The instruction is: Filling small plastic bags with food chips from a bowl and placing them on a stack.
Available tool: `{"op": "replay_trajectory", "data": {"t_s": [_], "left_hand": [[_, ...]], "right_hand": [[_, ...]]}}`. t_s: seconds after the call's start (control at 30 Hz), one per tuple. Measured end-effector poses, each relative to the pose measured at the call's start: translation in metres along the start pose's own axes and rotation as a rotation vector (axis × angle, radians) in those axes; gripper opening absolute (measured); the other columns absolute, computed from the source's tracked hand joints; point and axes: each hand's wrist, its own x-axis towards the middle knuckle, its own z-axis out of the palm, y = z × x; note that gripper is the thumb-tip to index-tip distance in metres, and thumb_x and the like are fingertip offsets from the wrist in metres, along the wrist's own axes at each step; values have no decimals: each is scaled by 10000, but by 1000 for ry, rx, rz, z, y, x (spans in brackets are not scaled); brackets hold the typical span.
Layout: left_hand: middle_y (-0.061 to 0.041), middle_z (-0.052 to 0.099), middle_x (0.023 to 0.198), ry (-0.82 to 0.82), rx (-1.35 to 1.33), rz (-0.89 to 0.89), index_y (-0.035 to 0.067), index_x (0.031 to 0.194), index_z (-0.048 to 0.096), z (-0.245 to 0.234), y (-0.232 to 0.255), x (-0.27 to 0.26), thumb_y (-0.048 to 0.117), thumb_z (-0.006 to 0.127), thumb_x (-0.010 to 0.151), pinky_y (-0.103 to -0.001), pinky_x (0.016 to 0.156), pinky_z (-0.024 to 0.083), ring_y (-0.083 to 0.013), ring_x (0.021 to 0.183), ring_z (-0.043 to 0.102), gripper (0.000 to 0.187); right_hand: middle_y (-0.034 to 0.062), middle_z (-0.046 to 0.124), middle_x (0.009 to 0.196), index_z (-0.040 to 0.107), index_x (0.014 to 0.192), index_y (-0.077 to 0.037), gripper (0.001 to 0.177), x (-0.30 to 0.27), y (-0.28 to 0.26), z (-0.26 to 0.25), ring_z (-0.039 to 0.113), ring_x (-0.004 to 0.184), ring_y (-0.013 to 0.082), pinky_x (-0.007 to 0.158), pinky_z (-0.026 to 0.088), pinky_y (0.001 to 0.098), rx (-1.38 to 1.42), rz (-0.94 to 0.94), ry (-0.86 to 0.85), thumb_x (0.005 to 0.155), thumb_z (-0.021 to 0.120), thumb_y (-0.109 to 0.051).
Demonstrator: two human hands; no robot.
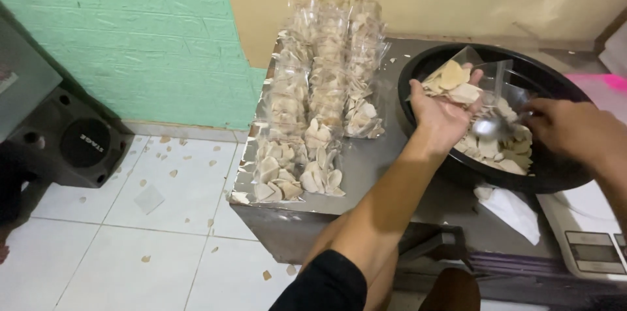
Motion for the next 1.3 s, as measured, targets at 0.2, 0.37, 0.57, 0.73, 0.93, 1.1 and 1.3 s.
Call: {"op": "replay_trajectory", "data": {"t_s": [0.2,0.37,0.57,0.73,0.93,1.1,1.3], "left_hand": [[-85,730,1239,-30,-3,-11,202,1321,654,-18,-7,26,874,201,1027,-447,920,544,-212,1138,703,862],[-210,702,1206,-198,-39,-29,98,1385,626,-23,-9,26,918,195,1057,-440,758,590,-330,1028,688,983],[-238,471,1490,-281,24,-110,120,1542,423,-14,0,13,640,667,1020,-618,1078,455,-390,1345,492,776],[-182,643,1373,-310,19,-89,74,1368,627,-21,-6,33,244,765,986,-644,1026,480,-385,1285,577,441],[-79,703,1263,-295,177,-61,144,1301,645,-17,-12,26,181,800,927,-354,859,601,-238,1090,683,406],[-106,531,1500,-306,78,44,207,1331,473,5,-10,-6,217,703,1029,-600,984,538,-378,1309,559,380],[-92,440,1552,-243,227,18,323,1472,397,16,-8,-17,184,674,919,-557,1084,474,-307,1366,497,634]], "right_hand": [[235,688,1272,478,1595,-118,617,-87,-67,-67,744,822,396,730,534,555,631,-220,379,1117,364,-491],[97,760,918,705,1333,-212,347,-67,-68,-45,705,847,277,736,498,436,530,-253,469,1053,629,-402],[132,741,1147,761,1233,-19,118,-31,-30,-30,680,1023,237,853,483,361,743,-459,700,1196,649,-27],[158,697,1188,742,1305,-6,186,-25,-14,-32,624,1035,229,826,445,338,824,-543,720,1209,588,33],[313,666,1325,728,1297,25,448,-60,-39,-73,582,1157,428,910,404,546,676,-403,538,1213,431,-299],[177,709,1136,765,1256,16,91,-25,-18,-35,669,1012,248,824,506,392,770,-426,712,1184,729,-25],[290,655,1214,733,1257,51,343,-68,-45,-77,629,969,374,793,490,445,775,-335,588,1192,695,-284]]}}
